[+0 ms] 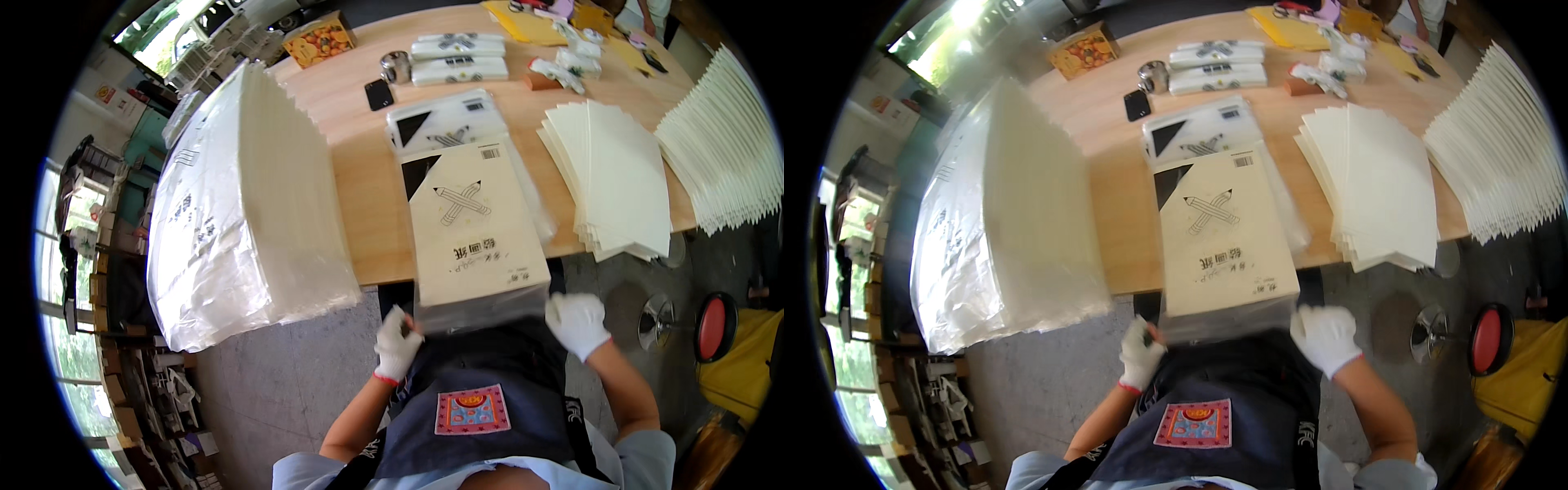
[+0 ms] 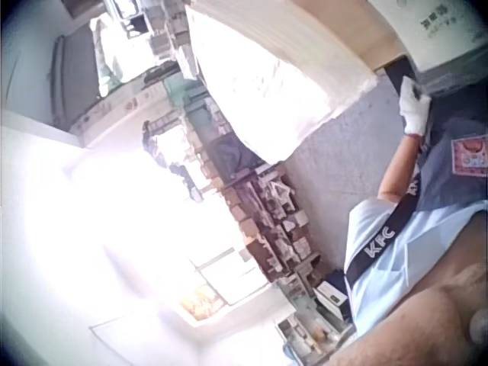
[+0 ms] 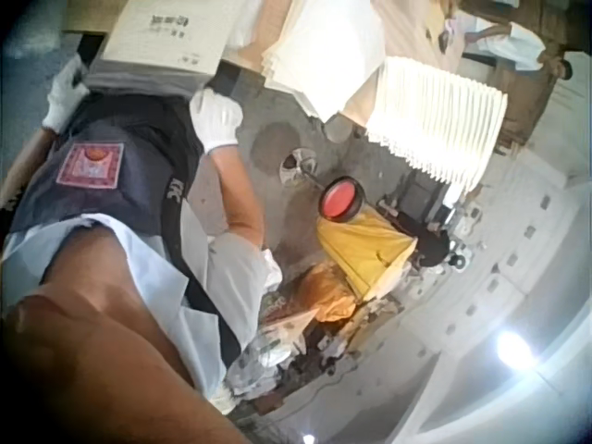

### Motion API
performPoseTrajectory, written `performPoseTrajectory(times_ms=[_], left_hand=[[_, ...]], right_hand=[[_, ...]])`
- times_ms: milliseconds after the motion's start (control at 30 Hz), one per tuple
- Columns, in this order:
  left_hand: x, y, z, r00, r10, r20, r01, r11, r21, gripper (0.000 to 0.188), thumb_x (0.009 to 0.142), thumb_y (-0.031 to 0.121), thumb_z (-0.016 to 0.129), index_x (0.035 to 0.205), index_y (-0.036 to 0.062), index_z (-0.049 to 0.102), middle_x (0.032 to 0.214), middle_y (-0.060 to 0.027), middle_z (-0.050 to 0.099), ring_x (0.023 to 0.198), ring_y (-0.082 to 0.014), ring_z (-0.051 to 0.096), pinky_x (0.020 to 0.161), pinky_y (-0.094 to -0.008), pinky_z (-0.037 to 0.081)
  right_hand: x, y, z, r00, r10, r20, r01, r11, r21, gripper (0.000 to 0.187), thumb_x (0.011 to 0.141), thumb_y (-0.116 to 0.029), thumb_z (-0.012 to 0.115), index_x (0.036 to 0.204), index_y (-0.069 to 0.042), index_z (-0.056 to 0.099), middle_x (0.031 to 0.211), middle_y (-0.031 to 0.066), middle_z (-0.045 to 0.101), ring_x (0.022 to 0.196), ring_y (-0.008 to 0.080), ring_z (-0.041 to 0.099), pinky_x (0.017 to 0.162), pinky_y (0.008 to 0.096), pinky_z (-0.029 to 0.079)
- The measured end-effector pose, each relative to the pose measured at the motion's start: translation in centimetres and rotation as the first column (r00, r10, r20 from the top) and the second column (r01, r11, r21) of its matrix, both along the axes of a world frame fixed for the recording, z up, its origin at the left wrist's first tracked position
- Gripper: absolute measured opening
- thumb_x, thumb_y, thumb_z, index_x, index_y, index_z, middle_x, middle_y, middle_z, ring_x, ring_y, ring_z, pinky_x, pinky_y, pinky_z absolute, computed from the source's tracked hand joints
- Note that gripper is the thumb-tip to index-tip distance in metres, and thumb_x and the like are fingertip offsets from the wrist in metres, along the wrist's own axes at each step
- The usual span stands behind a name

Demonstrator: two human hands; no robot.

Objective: The person repeatedly picks up stacks of white paper sheets and places them into clear plastic bags on a table. The person then seals the bags and sets them aside. The process is repeated continuously with new stacks of paper.

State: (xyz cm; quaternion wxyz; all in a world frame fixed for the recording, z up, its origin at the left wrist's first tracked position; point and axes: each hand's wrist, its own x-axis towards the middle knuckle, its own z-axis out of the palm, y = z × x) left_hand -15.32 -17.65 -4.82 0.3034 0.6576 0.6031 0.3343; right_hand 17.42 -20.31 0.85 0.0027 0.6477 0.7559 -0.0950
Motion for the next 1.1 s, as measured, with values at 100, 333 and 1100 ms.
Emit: performPoseTrajectory(times_ms=[100, 333, 1100], left_hand=[[-2.1, -3.9, -2.1, 0.959, -0.201, -0.198, 0.19, 0.979, -0.073, 0.015, 0.076, 0.004, 0.064, 0.074, 0.0049, 0.049, 0.065, -0.0075, 0.055, 0.059, -0.0169, 0.056, 0.054, -0.0293, 0.044], [-0.3, 2.8, -5.3, 0.904, 0.288, 0.316, -0.147, 0.903, -0.403, 0.021, 0.09, 0.022, 0.057, 0.096, 0.0022, 0.055, 0.084, -0.0051, 0.06, 0.073, -0.0132, 0.058, 0.064, -0.0269, 0.047], [-26.1, 7.0, 25.9, 0.764, 0.639, 0.085, -0.617, 0.686, 0.385, 0.026, 0.095, 0.025, 0.051, 0.077, 0.0058, 0.051, 0.07, 0.0059, 0.04, 0.059, -0.0036, 0.034, 0.05, -0.0205, 0.025]], right_hand=[[-0.1, -3.6, -1.9, 0.995, 0.021, -0.093, -0.06, 0.895, -0.443, 0.03, 0.087, -0.021, 0.04, 0.074, -0.009, 0.064, 0.078, 0.0189, 0.064, 0.07, 0.0338, 0.063, 0.064, 0.0418, 0.05], [2.7, 3.1, -12.0, 0.383, -0.59, -0.711, 0.434, 0.794, -0.426, 0.032, 0.093, -0.031, 0.044, 0.104, -0.006, 0.06, 0.081, 0.0125, 0.066, 0.072, 0.0227, 0.066, 0.066, 0.034, 0.051], [-25.5, 22.3, 19.3, 0.518, 0.186, -0.835, -0.399, 0.916, -0.043, 0.06, 0.087, -0.06, 0.045, 0.067, -0.006, 0.06, 0.064, 0.01, 0.063, 0.06, 0.0202, 0.061, 0.064, 0.0327, 0.048]])
